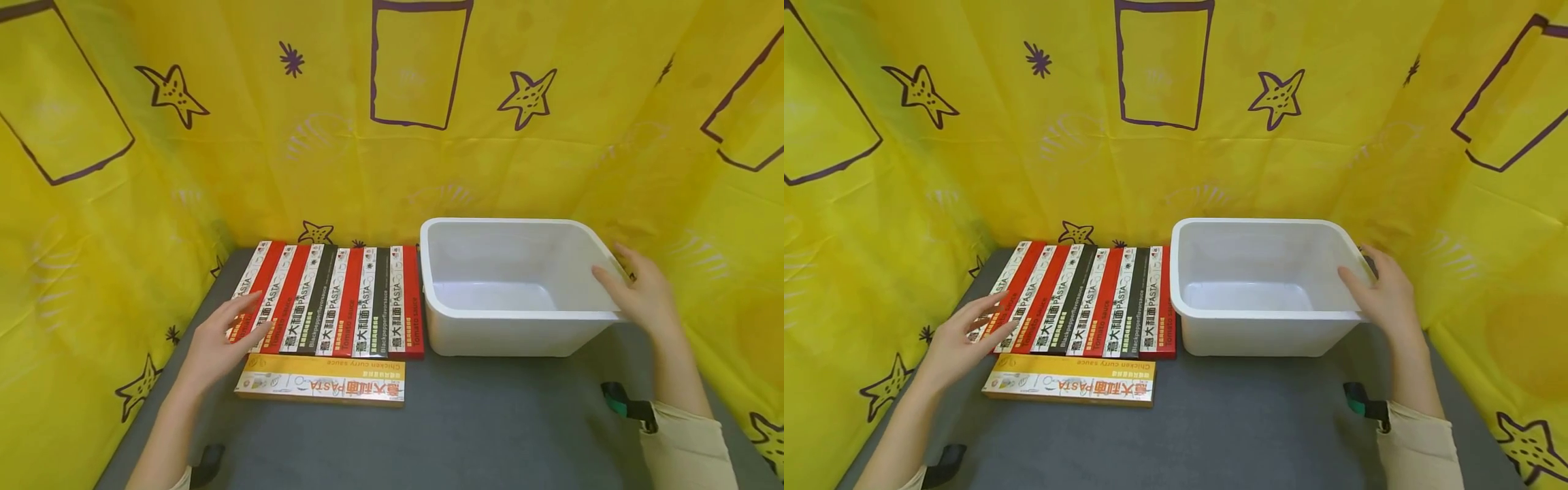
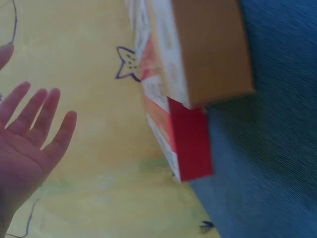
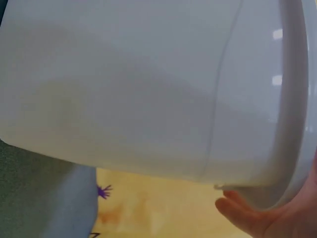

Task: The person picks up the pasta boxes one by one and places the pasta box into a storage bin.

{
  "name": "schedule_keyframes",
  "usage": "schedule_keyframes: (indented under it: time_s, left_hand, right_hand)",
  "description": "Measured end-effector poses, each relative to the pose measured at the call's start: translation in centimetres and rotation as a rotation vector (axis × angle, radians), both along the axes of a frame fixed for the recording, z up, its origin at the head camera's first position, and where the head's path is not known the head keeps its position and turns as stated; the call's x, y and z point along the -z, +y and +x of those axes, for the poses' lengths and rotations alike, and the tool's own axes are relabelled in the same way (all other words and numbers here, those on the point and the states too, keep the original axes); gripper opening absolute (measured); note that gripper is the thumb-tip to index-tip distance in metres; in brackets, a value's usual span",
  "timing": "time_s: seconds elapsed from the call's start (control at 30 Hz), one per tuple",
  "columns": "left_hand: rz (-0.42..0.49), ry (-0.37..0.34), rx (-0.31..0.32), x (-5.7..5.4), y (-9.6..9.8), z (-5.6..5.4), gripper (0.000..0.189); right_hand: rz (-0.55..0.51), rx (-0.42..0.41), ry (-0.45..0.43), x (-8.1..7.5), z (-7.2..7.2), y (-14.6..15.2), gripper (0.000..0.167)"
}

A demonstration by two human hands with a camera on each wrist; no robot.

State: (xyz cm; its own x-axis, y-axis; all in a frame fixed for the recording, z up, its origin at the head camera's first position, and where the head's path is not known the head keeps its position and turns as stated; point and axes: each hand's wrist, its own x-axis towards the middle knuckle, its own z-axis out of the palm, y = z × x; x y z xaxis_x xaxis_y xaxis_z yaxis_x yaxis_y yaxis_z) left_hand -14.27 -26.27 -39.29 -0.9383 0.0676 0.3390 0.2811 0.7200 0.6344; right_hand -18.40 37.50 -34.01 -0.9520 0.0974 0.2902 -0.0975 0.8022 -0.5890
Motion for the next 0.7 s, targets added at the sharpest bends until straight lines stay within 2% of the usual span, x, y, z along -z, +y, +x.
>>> schedule_keyframes:
  time_s: [0.23, 0.47, 0.7]
  left_hand:
    - [-0.040, -0.099, -0.006, 2.0, -1.9, 1.7, 0.063]
    - [-0.080, -0.116, 0.038, 3.9, -2.9, 2.8, 0.069]
    - [-0.127, -0.145, 0.069, 5.3, -3.2, 3.5, 0.072]
  right_hand:
    - [-0.072, 0.011, -0.151, 0.4, 0.2, 1.0, 0.071]
    - [-0.112, -0.013, -0.200, 0.8, 0.1, 1.5, 0.070]
    - [-0.223, -0.046, -0.237, 1.1, 0.2, 1.4, 0.069]
